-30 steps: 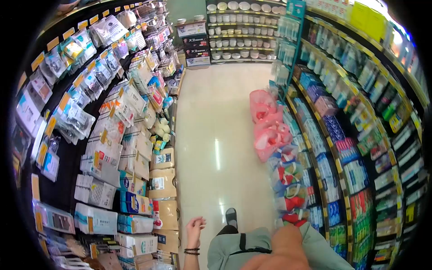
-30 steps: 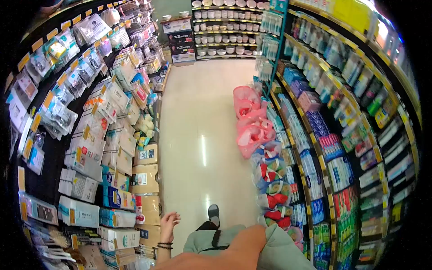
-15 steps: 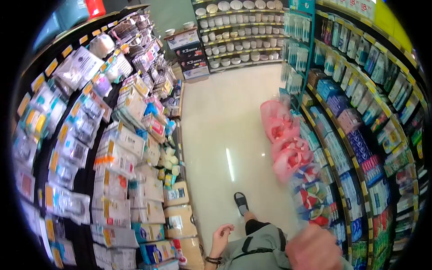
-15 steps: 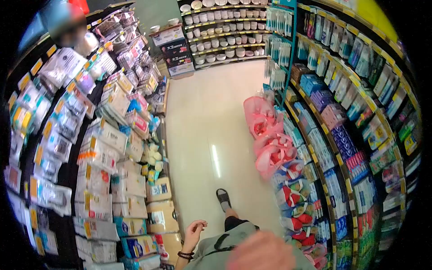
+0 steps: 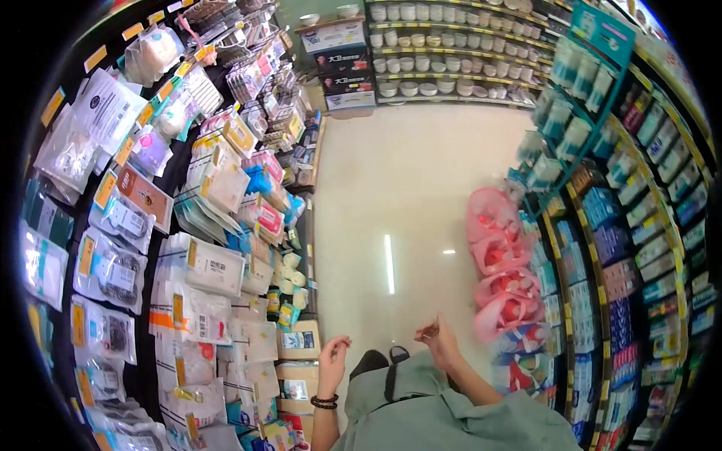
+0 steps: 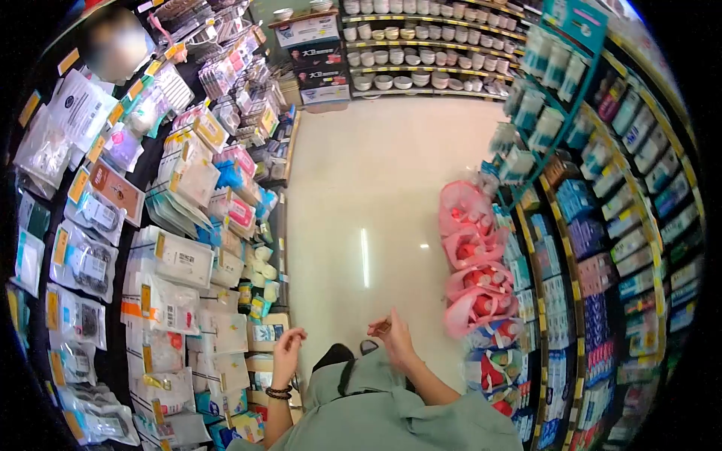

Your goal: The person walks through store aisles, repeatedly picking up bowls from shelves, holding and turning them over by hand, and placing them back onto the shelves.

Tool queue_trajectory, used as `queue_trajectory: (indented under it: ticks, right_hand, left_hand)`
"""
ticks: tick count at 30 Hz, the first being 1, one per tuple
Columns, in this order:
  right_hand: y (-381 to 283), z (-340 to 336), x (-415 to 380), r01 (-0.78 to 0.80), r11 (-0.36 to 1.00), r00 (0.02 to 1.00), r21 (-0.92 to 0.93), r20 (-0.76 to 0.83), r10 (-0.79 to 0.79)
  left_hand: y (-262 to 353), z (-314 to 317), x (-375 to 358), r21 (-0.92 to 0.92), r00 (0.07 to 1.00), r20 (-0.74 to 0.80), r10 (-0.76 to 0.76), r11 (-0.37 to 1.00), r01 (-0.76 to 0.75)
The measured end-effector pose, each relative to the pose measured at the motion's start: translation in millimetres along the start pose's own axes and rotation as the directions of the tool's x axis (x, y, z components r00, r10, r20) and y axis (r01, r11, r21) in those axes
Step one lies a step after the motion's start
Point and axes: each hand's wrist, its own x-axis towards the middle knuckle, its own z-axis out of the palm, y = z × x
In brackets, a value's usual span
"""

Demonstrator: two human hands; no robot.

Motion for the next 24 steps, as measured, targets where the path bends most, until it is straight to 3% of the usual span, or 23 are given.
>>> queue_trajectory:
  ticks: [2,5,7,11,14,16,19,24]
  right_hand:
    - [-2.2,7.9,55.7,-0.174,0.952,0.982,0.251,0.111,0.15]
    - [-19.1,46.6,122.7,-0.253,0.911,0.956,0.327,0.226,0.185]
    - [-19.3,68.3,173.8,-0.324,0.88,0.942,0.348,0.202,0.267]
    - [-37.8,104.7,269.3,-0.428,0.835,0.904,0.347,0.145,0.403]
    - [-70.1,132.7,345.5,-0.48,0.821,0.876,0.309,0.116,0.469]
    - [-100.4,157.1,392.9,-0.467,0.85,0.883,0.242,0.089,0.46]
    - [-147.9,195.7,455.7,-0.38,0.881,0.925,0.283,0.088,0.37]
    - [-196.4,217.9,543.3,-0.263,0.887,0.964,0.379,0.146,0.224]
  left_hand:
    - [-40.9,-5.1,23.2,-0.142,0.98,0.043,-0.194,0.97,0.199]
    - [-60.2,-15.5,63.1,-0.209,0.944,0.049,-0.326,0.921,0.329]
    - [-76.8,-23.7,109.3,-0.257,0.92,0.044,-0.39,0.885,0.388]
    - [-86.5,-40.2,236.9,-0.302,0.921,-0.042,-0.388,0.884,0.358]
    - [-62.0,-46.3,355.7,-0.279,0.94,-0.053,-0.336,0.909,0.309]
    - [-34.7,-41.4,437.5,-0.233,0.975,-0.033,-0.218,0.951,0.205]
    - [22.8,-30.3,553.0,-0.201,0.999,0.054,0.005,0.98,0.006]
    - [129.2,18.9,682.5,-0.243,0.959,0.246,0.139,0.967,-0.078]
